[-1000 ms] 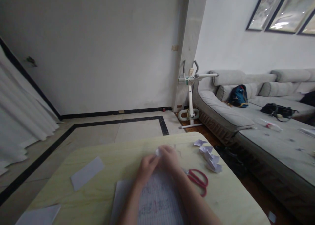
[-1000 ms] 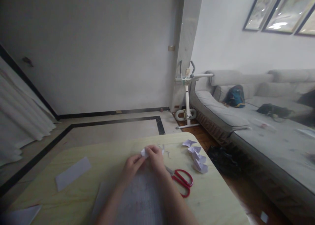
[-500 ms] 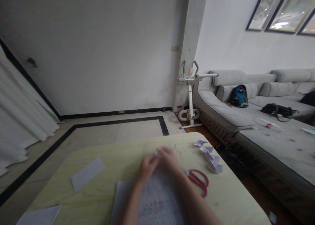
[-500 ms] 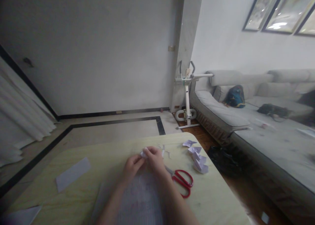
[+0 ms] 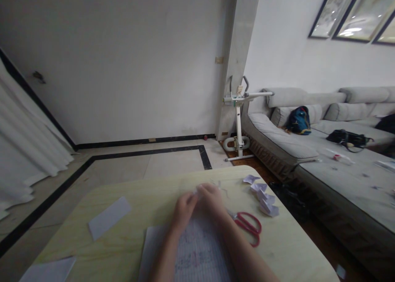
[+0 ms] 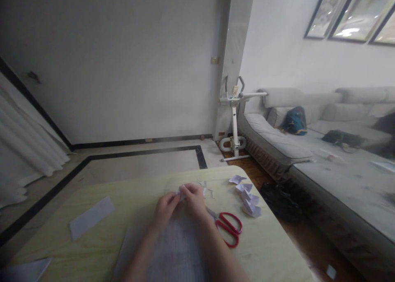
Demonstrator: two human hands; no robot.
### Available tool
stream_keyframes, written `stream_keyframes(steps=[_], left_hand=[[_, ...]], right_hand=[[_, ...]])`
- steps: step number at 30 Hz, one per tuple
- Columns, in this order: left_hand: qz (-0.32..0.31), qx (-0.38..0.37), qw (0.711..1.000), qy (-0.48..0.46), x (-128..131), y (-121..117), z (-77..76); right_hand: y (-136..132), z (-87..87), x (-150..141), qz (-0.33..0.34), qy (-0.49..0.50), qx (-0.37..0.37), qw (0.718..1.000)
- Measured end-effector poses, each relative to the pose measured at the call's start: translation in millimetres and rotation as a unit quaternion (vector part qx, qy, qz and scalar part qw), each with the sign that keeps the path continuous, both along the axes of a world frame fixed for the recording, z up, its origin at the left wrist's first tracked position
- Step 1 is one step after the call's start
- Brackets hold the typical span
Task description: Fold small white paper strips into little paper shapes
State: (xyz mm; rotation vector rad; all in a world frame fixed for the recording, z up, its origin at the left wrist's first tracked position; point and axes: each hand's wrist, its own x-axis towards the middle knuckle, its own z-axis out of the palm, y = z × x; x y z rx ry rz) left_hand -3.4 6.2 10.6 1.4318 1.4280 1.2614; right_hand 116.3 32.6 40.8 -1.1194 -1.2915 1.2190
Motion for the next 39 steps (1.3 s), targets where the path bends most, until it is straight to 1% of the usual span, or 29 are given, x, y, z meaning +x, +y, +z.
stream_keyframes(steps=[4, 8, 15, 20, 23, 26, 29, 32, 36, 39], left_hand=[[-0.011, -0.01, 1.0, -0.001, 1, 0, -0.6], [-0.025, -0.013, 0.999, -0.018, 2, -2, 3.4], [-0.038, -0.02, 0.999, -0.012, 1, -6, 9.3], [-0.055, -0.016, 0.998, -0.009, 1, -3, 6.8], [-0.049, -0.005, 0.999, -0.007, 2, -2, 4.2], [-0.036, -0.009, 0.999, -0.027, 2, -3, 4.3], [-0.002, -0.006, 0.999, -0.035, 2, -3, 5.8], [0.027, 0.019, 0.999, -0.013, 2, -3, 6.3], [0.027, 0.04, 0.999, -0.008, 2, -2, 4.6], [0.027, 0.049, 0.998, -0.005, 3, -1, 2.4]], right_hand=[[1, -2.9, 1, -0.004, -0.002, 0.007, 1.0], [1, -3.3, 1, -0.027, -0.005, -0.001, 1.0], [1, -4.1, 1, -0.029, 0.009, 0.0, 1.0], [3, -8.4, 0, -0.036, 0.018, -0.017, 0.999], [3, -8.9, 1, -0.027, 0.014, 0.001, 1.0], [2, -6.4, 1, -0.022, -0.001, 0.027, 0.999], [0, -4.4, -1, -0.019, -0.017, 0.033, 0.999], [0, -6.0, -2, -0.007, -0.027, 0.047, 0.999], [1, -9.6, -3, -0.01, -0.029, 0.049, 0.998], [0, -8.3, -4, -0.016, -0.021, 0.044, 0.999]])
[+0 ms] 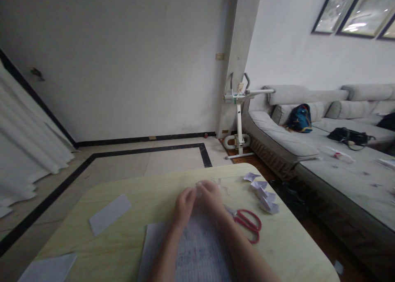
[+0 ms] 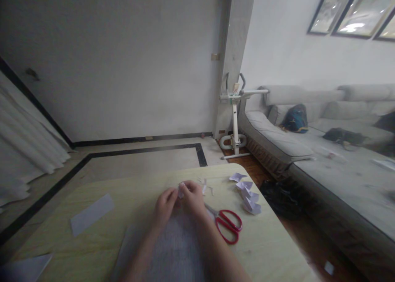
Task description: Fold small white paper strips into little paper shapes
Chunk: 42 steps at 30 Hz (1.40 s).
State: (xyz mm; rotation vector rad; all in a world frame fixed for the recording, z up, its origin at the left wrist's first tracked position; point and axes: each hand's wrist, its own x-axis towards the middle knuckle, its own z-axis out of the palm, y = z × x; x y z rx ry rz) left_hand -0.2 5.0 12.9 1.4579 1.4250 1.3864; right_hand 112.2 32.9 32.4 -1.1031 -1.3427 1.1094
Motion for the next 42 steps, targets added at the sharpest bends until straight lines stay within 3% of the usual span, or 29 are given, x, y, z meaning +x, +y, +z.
stream_keyframes(steps=[5, 11, 19, 25, 32, 42], left_hand=[[0.03, -0.001, 1.0, -0.01, -2, 0, -1.0], [0.115, -0.011, 0.993, -0.014, -7, -1, 5.0], [0.066, -0.048, 0.991, -0.107, -5, -3, 7.1], [0.022, -0.039, 0.994, -0.095, -4, -7, 15.1], [0.019, -0.045, 0.993, -0.104, -4, -5, 15.0], [0.072, -0.023, 0.995, -0.059, -10, 0, 8.1]], right_hand=[[-1, 2.8, -2, -0.01, -0.016, 0.007, 1.0], [0, -2.7, -5, -0.012, -0.036, 0.0, 0.999], [-1, 7.9, 1, -0.041, 0.039, -0.063, 0.996], [2, -0.2, 1, -0.016, 0.08, -0.068, 0.994], [5, -7.0, 2, 0.001, 0.109, -0.072, 0.991], [2, -1.0, 1, 0.021, 0.077, -0.059, 0.995]])
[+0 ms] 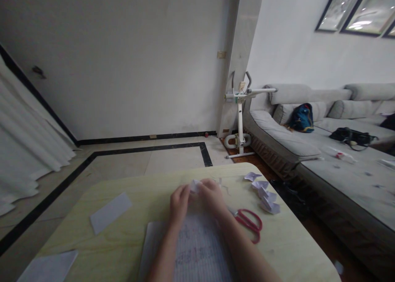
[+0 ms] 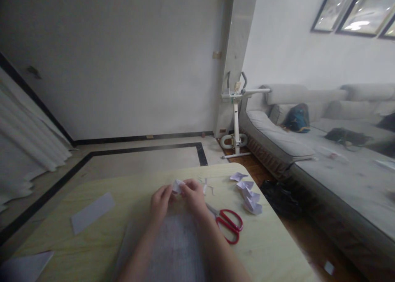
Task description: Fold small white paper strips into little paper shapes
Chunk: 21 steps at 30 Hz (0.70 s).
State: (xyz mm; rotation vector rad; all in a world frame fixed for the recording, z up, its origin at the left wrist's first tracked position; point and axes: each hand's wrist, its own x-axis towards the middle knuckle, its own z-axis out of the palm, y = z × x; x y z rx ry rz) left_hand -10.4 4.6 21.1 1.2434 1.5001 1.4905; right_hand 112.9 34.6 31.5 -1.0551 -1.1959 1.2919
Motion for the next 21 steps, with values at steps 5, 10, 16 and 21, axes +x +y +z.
stream_keyframes(steps=[5, 10, 16, 21], left_hand=[[-0.004, 0.001, 1.0, 0.031, 0.3, 0.6, -1.2], [0.007, 0.0, 1.0, 0.028, 1.2, 0.4, -2.2], [-0.015, -0.007, 1.0, 0.008, 2.6, -1.1, 0.7], [-0.02, -0.007, 1.0, 0.001, -0.9, -0.8, 1.2]], right_hand=[[-0.9, 1.5, -0.3, -0.014, -0.02, -0.004, 1.0], [-1.2, 2.4, -0.7, -0.024, -0.041, 0.007, 0.999], [-2.4, 1.0, -1.3, -0.011, -0.062, 0.022, 0.998], [-6.4, 5.6, -2.7, 0.001, -0.072, 0.023, 0.997]])
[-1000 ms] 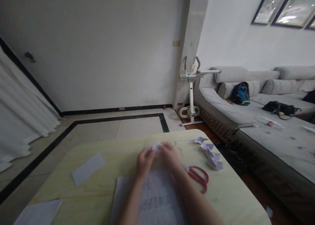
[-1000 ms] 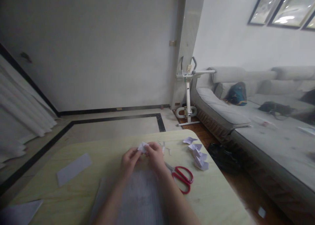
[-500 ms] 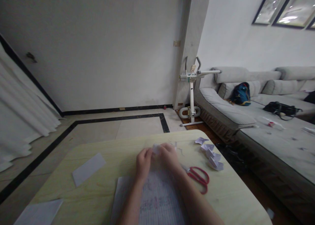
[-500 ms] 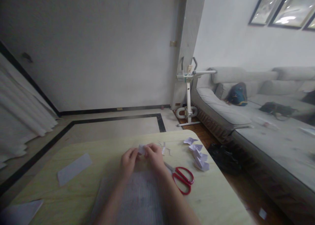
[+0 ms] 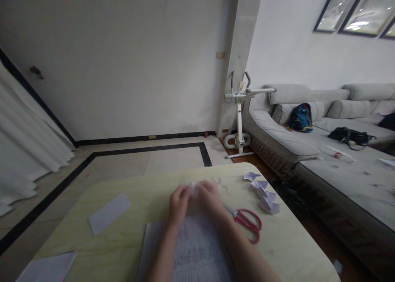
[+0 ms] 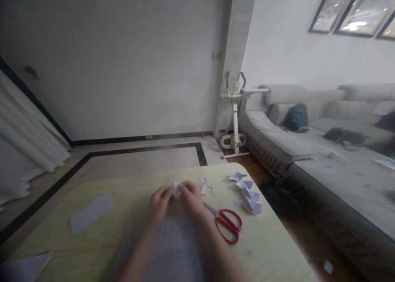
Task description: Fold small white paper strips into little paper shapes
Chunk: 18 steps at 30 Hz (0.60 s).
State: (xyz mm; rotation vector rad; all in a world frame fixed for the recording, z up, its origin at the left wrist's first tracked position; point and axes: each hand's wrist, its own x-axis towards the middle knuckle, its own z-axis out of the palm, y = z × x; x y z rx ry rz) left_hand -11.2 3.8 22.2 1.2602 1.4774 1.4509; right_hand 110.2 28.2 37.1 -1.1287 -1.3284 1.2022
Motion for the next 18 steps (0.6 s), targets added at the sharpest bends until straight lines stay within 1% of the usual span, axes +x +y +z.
stream_keyframes(steps=[4, 8, 13, 15, 18], left_hand=[[-0.033, 0.01, 0.999, 0.017, 2, 1, -3.8], [-0.052, 0.005, 0.999, 0.005, 6, 0, -3.5], [-0.05, -0.002, 0.999, -0.006, 6, -4, 5.8], [-0.045, -0.009, 0.999, -0.006, 6, -5, 8.2], [-0.039, -0.011, 0.999, -0.005, 6, -4, 7.8]], right_hand=[[-1, 3.1, 0, 0.005, -0.008, 0.012, 1.0], [2, -1.7, 2, -0.001, -0.018, 0.016, 1.0], [5, -8.8, 2, -0.011, 0.0, 0.018, 1.0], [5, -7.8, 1, -0.014, -0.003, 0.027, 1.0], [3, -3.7, 0, -0.013, -0.01, 0.032, 0.999]])
